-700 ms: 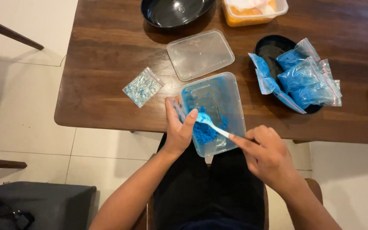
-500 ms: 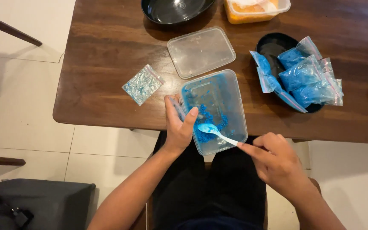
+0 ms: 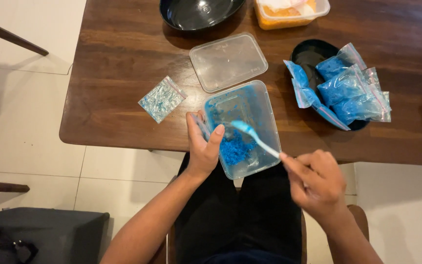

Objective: Scooping blue granules from a plastic container into small zip-lock bags using a spoon.

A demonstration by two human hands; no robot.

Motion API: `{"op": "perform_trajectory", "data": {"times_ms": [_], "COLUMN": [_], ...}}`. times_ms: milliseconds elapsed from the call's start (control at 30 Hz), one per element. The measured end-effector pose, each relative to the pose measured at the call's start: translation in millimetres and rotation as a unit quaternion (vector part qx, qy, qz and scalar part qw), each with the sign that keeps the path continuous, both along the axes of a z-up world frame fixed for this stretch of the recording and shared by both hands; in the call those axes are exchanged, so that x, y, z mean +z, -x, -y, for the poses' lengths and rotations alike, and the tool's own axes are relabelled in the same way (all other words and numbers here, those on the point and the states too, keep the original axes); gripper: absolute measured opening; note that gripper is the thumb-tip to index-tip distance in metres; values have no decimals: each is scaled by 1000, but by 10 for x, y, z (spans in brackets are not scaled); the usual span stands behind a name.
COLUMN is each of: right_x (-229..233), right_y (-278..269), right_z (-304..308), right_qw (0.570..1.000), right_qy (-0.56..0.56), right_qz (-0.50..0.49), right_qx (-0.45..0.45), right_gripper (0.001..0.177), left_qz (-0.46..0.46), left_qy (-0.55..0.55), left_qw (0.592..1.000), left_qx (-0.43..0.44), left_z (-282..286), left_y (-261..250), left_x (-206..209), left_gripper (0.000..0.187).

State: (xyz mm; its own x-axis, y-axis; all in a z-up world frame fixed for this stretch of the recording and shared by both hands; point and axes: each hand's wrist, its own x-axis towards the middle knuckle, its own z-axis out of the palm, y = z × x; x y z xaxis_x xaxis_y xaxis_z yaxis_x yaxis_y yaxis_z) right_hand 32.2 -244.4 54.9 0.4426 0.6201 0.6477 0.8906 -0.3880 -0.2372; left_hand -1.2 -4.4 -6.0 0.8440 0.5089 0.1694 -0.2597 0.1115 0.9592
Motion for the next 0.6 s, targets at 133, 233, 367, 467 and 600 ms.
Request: {"op": "perform_trajectory", "data": {"times_ms": [133, 233, 367, 467, 600], "right_x": [-20, 15, 34, 75, 218], "right_y": [-14, 64, 42, 48, 28], "right_z": [13, 13, 50, 90, 91], "right_qw": [997, 998, 998, 998, 997], "right_qy": [67, 22, 20, 20, 7], "right_qz": [-46, -60, -53, -65, -36], "right_qx": [19, 24, 0, -3, -64], "right_gripper": [33, 29, 29, 22, 19], "left_qz": [11, 10, 17, 16, 30], "left_qy": [5, 4, -6, -28, -68], "left_qw": [1000, 1000, 1000, 999, 995], "left_qx": [-1, 11, 10, 37, 67], "left_z": [11, 22, 42, 52, 61], "left_y": [0, 3, 5, 24, 12], "left_x": [-3, -21, 2, 36, 50], "left_gripper": [41, 45, 45, 44, 50]}}
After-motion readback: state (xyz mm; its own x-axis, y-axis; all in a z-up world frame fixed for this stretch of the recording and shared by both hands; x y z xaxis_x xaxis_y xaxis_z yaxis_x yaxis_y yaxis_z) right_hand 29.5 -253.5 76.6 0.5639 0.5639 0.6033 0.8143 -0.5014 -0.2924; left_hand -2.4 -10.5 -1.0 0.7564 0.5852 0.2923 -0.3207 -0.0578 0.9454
